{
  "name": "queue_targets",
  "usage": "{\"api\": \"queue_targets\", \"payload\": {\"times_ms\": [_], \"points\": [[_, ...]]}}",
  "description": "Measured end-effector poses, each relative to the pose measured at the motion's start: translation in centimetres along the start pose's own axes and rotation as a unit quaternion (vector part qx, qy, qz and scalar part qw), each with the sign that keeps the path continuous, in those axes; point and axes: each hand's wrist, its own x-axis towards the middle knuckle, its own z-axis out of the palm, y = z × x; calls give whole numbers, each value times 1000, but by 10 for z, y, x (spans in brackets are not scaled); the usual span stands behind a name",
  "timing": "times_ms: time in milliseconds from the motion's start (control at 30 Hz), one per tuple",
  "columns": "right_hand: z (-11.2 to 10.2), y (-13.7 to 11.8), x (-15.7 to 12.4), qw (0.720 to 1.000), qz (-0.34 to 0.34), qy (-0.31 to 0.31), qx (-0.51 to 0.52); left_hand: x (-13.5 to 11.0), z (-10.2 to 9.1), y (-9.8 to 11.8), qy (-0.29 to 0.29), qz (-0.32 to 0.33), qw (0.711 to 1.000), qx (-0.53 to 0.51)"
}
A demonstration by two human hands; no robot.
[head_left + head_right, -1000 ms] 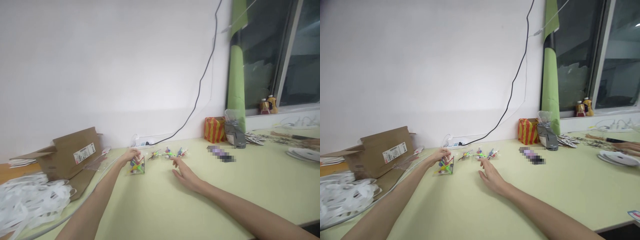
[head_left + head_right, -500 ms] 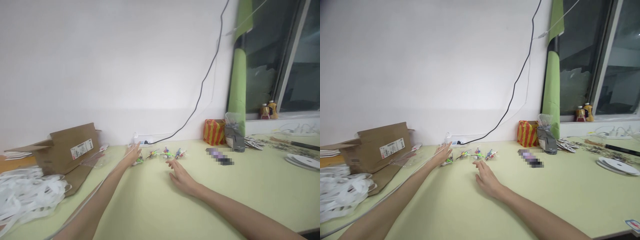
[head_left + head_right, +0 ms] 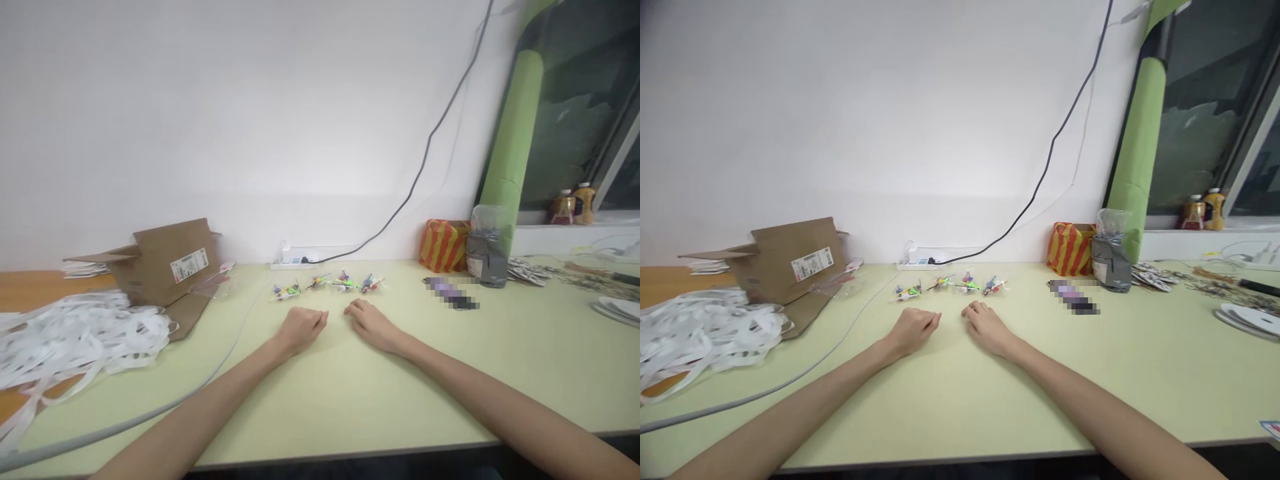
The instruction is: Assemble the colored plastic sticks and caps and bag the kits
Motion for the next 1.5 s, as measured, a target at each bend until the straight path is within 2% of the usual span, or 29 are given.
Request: {"api": "queue_targets", "payload": {"times_ms": [67, 167, 300, 567, 633, 767, 933, 1033, 1267, 1500], "points": [[-2, 3, -1, 1000, -26, -12, -1, 0, 4, 1, -27, 1, 1000, 2], [-5, 6, -2, 999, -46, -19, 4, 1, 3, -10, -56, -4, 998, 7], [-8, 5, -1, 998, -47, -29, -5, 1, -3, -20, -84, -7, 996, 7], [-13, 3, 0, 998, -45, -37, -2, 0, -11, -22, -121, -5, 993, -5], [-11, 8, 2, 1000, -18, -25, 0, 0, -11, -23, -126, -7, 992, -7], [-11, 24, 5, 997, 78, 5, -10, -1, -10, -26, -135, -14, 991, -12], [-19, 46, 6, 975, 216, 51, -19, -3, -12, -27, -146, -22, 989, -12], [-22, 56, 6, 963, 264, 51, -30, -3, -15, -25, -151, -24, 988, -11], [-17, 68, 8, 955, 291, -17, -52, -1, -15, -24, -160, -20, 987, -6], [-12, 88, 9, 961, 275, -19, -36, -1, -13, -26, -155, -13, 988, -9]]}}
